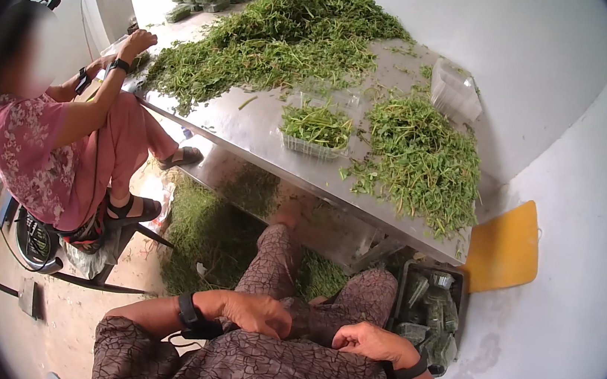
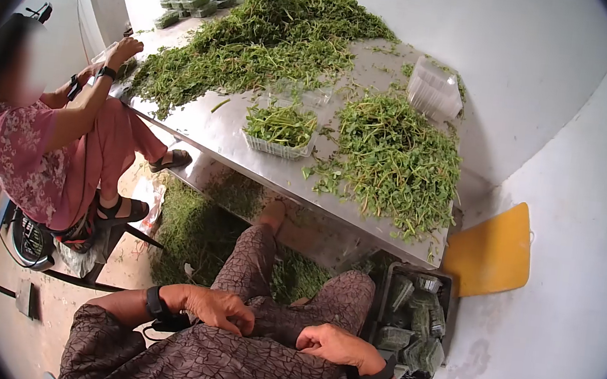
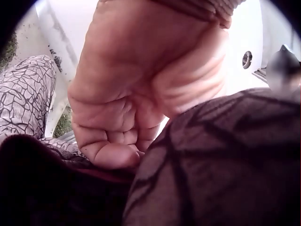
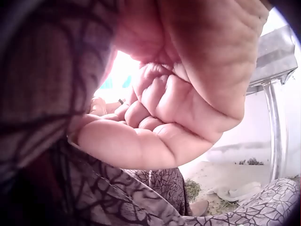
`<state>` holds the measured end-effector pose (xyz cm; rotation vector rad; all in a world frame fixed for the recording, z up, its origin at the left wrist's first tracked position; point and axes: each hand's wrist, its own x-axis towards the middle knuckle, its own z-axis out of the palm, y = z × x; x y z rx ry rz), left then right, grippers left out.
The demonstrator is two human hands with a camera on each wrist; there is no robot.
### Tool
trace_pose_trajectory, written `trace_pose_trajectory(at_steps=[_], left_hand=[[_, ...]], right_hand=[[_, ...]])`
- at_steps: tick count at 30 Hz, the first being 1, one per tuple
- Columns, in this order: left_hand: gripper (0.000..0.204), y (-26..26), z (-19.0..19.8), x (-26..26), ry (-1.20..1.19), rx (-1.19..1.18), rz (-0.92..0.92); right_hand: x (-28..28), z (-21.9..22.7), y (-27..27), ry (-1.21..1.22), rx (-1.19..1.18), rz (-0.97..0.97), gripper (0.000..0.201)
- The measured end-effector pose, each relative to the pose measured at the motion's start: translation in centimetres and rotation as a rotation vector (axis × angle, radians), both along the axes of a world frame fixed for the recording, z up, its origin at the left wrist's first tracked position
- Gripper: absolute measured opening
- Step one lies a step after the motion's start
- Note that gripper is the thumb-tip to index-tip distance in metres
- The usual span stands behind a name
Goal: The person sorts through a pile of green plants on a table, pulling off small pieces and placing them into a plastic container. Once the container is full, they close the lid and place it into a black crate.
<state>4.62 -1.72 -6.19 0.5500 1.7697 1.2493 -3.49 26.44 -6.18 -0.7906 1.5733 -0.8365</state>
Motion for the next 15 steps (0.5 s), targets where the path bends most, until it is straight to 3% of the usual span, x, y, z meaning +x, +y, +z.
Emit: trace_pose_trajectory(at_steps=[4,10,15], left_hand=[[0.025,0.2,0.3,-0.1,-0.01,-0.012,-0.122],[0.028,0.3,0.8,-0.2,-0.043,0.048,-0.203],[0.026,1.1,0.9,-0.6,-0.014,-0.017,-0.239]], right_hand=[[-0.2,-0.5,-0.1,0.106,-0.04,0.212,0.021],[0.0,1.7,-0.6,-0.021,-0.084,0.184,0.024],[0.2,2.0,-1.3,0.056,-0.007,0.179,0.023]])
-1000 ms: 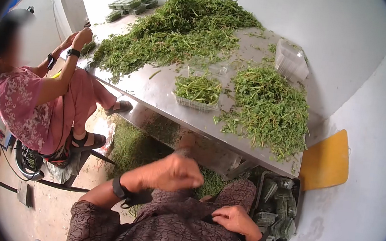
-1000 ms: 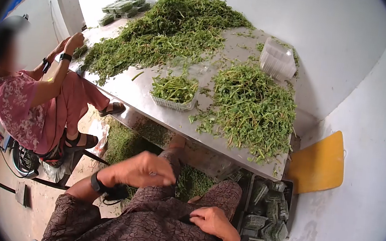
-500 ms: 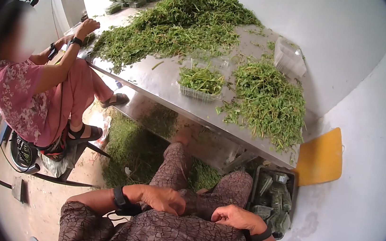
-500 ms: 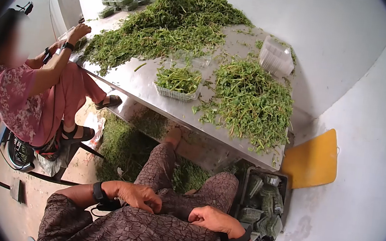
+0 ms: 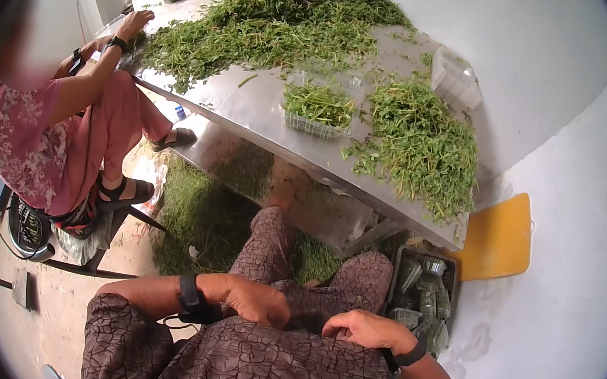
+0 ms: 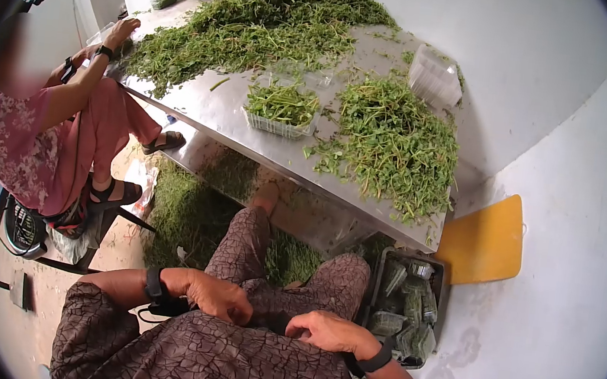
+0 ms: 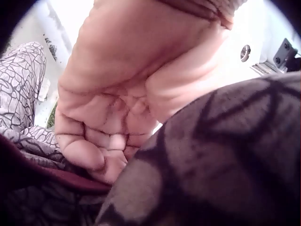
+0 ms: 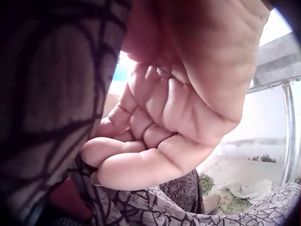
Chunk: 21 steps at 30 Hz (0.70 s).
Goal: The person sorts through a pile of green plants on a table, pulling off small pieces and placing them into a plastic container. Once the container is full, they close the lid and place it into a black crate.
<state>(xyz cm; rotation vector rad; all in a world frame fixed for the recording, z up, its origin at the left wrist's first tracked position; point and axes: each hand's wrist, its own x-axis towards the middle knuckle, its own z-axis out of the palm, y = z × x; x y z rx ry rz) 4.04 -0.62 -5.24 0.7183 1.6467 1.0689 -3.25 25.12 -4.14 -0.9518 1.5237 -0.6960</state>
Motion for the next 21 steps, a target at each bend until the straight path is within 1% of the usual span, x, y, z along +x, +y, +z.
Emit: trace_pose_trajectory(at_steps=[1,2,3,4,5,6,7,8,9,11,13,14,18,20,21], left_hand=[[0.025,0.3,0.3,0.0,0.045,-0.049,0.028],[0.025,0.4,0.4,0.0,0.092,-0.1,0.058],[0.025,0.4,0.2,0.3,0.089,-0.098,0.058],[0.026,0.4,-0.3,0.6,0.148,-0.075,0.094],[0.027,0.4,-0.6,0.9,0.207,-0.052,0.132],[0.027,0.4,-0.6,1.1,0.203,-0.05,0.137],[0.028,0.3,-0.4,1.3,0.247,-0.05,0.141],[0.03,0.2,-0.3,1.4,0.292,-0.048,0.144],[0.03,0.2,0.0,1.4,0.284,-0.043,0.147],[0.038,0.3,0.6,1.1,0.259,-0.105,0.067],[0.037,0.5,0.0,0.9,0.272,-0.132,0.052],[0.036,0.6,-0.1,0.9,0.288,-0.163,0.039],[0.033,1.2,0.8,1.0,0.339,-0.184,0.089],[0.03,1.4,1.3,1.1,0.437,-0.165,0.171],[0.03,1.4,1.3,1.2,0.438,-0.163,0.172]], right_hand=[[0.1,0.2,-0.3,0.068,0.045,0.016,0.023],[0.2,-0.1,-0.4,0.066,0.048,0.015,0.023],[0.4,-0.5,-0.6,0.119,0.036,0.025,0.022],[0.5,-0.7,-0.7,0.172,0.025,0.036,0.022],[0.4,-0.5,-0.5,0.171,0.029,0.04,0.022],[0.3,-0.1,-0.3,0.1,-0.018,0.001,0.022],[0.3,0.0,-0.3,0.027,-0.066,-0.039,0.023],[0.2,0.0,-0.4,0.022,-0.062,-0.035,0.023],[0.3,-0.1,-0.4,0.041,-0.083,-0.026,0.023],[0.3,0.1,-0.6,0.057,-0.099,-0.022,0.024],[0.2,0.3,-1.2,0.154,-0.002,0.062,0.027],[0.3,0.3,-1.4,0.151,-0.002,0.066,0.027],[0.5,-0.2,-1.7,0.2,0.006,0.08,0.025],[0.5,-0.4,-1.8,0.216,-0.001,0.088,0.025],[0.5,-0.4,-1.9,0.238,-0.014,0.096,0.026]])
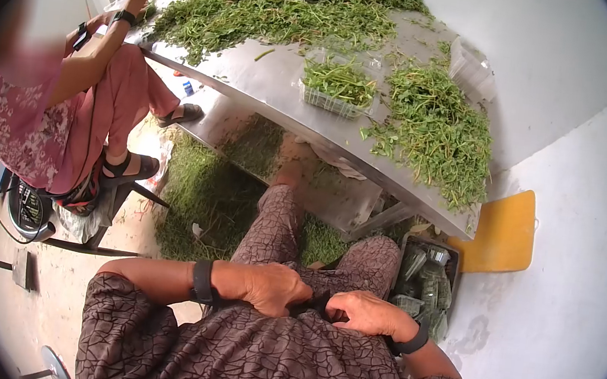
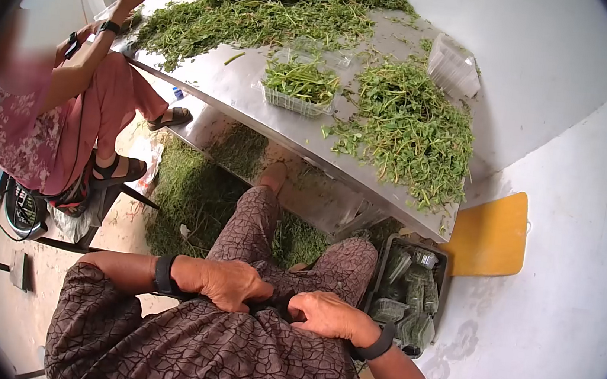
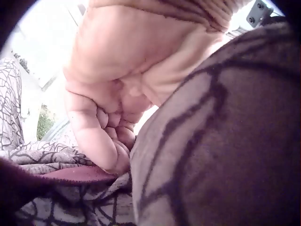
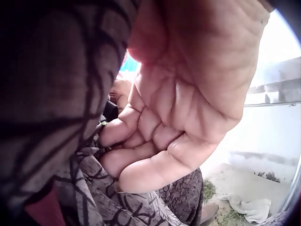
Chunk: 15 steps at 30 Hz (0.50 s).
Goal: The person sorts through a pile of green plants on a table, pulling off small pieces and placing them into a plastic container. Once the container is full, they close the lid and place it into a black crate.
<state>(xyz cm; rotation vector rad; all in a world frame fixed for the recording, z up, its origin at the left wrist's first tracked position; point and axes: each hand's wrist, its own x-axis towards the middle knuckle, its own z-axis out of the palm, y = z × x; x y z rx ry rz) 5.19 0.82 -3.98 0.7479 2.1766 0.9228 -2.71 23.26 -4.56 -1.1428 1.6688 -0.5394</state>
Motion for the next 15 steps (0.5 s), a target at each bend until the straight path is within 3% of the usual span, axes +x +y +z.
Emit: trace_pose_trajectory(at_steps=[5,15], left_hand=[[0.034,0.3,0.6,0.5,0.069,-0.074,0.094],[0.034,-0.2,0.0,0.9,0.138,-0.048,0.074]], right_hand=[[0.3,0.1,-0.4,0.023,-0.007,-0.016,0.03],[0.4,-0.3,-2.0,0.1,-0.009,0.027,0.035]])
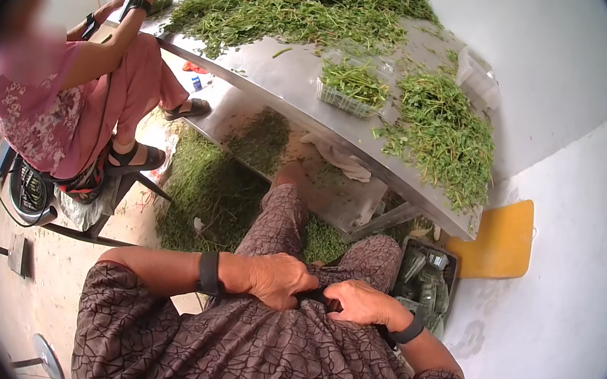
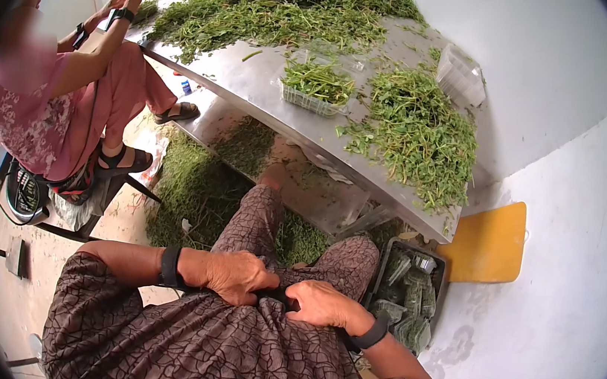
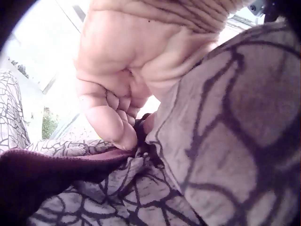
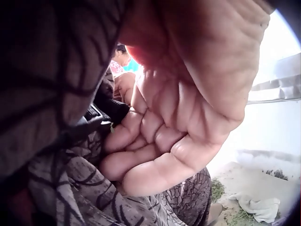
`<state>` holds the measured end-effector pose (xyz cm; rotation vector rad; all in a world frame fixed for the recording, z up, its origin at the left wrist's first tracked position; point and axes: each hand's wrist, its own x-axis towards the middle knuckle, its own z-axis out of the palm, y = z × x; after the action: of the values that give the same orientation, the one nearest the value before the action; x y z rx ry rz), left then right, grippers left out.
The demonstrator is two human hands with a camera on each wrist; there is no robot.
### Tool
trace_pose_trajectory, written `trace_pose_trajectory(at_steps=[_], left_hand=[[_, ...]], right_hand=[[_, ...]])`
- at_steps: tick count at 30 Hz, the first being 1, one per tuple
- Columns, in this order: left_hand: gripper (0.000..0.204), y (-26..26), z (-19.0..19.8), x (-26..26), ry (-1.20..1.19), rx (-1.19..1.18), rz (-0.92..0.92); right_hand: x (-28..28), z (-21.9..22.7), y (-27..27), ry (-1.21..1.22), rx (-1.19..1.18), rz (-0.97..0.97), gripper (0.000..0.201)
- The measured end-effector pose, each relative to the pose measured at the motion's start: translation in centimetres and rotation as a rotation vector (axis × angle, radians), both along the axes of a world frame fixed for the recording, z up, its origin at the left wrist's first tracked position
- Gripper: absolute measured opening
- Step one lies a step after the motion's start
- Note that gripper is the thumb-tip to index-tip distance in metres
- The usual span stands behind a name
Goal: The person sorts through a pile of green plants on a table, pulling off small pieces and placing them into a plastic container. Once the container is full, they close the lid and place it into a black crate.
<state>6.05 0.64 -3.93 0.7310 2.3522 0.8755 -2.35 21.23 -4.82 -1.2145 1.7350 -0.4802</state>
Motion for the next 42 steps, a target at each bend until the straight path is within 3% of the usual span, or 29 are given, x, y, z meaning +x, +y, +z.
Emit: trace_pose_trajectory(at_steps=[8,11,13,20,24,27,30,34,38,40,42], left_hand=[[0.033,-0.3,-1.1,0.3,0.001,0.026,-0.002],[0.034,-0.3,-1.7,0.2,0.032,0.025,-0.025],[0.035,-0.3,-1.7,0.3,0.043,0.026,-0.02],[0.037,-0.5,-3.7,0.8,0.198,-0.003,-0.002],[0.036,-1.1,-5.1,1.2,0.231,0.081,0.08],[0.035,-0.9,-5.5,0.8,0.17,0.065,0.065],[0.034,-0.7,-5.9,0.8,0.148,0.069,0.06],[0.031,-0.1,-6.0,1.5,0.173,0.137,0.037],[0.028,-1.1,-5.8,2.7,0.037,0.078,0.133],[0.032,-2.2,-6.3,3.2,-0.104,0.236,0.16],[0.028,-3.2,-4.1,3.7,-0.183,0.205,0.152]], right_hand=[[0.9,1.7,-1.9,0.156,0.077,0.083,0.025],[0.5,0.0,-2.0,0.132,0.071,0.094,0.02],[0.2,-1.7,-1.8,0.02,-0.053,0.039,0.032],[-0.7,-4.8,-2.8,-0.049,-0.085,-0.024,0.036],[-0.8,-4.5,-3.6,-0.101,-0.058,-0.069,0.036],[-1.4,-4.0,-4.3,-0.047,0.121,0.053,0.029],[-1.8,-5.3,-3.7,-0.019,0.115,0.068,0.03],[-1.0,-4.9,-2.9,-0.09,0.07,-0.054,0.03],[0.2,-5.4,-3.1,-0.029,0.0,-0.082,0.032],[0.6,-5.7,-2.9,0.002,-0.034,-0.113,0.033],[0.6,-6.0,-2.6,0.031,-0.067,-0.102,0.033]])
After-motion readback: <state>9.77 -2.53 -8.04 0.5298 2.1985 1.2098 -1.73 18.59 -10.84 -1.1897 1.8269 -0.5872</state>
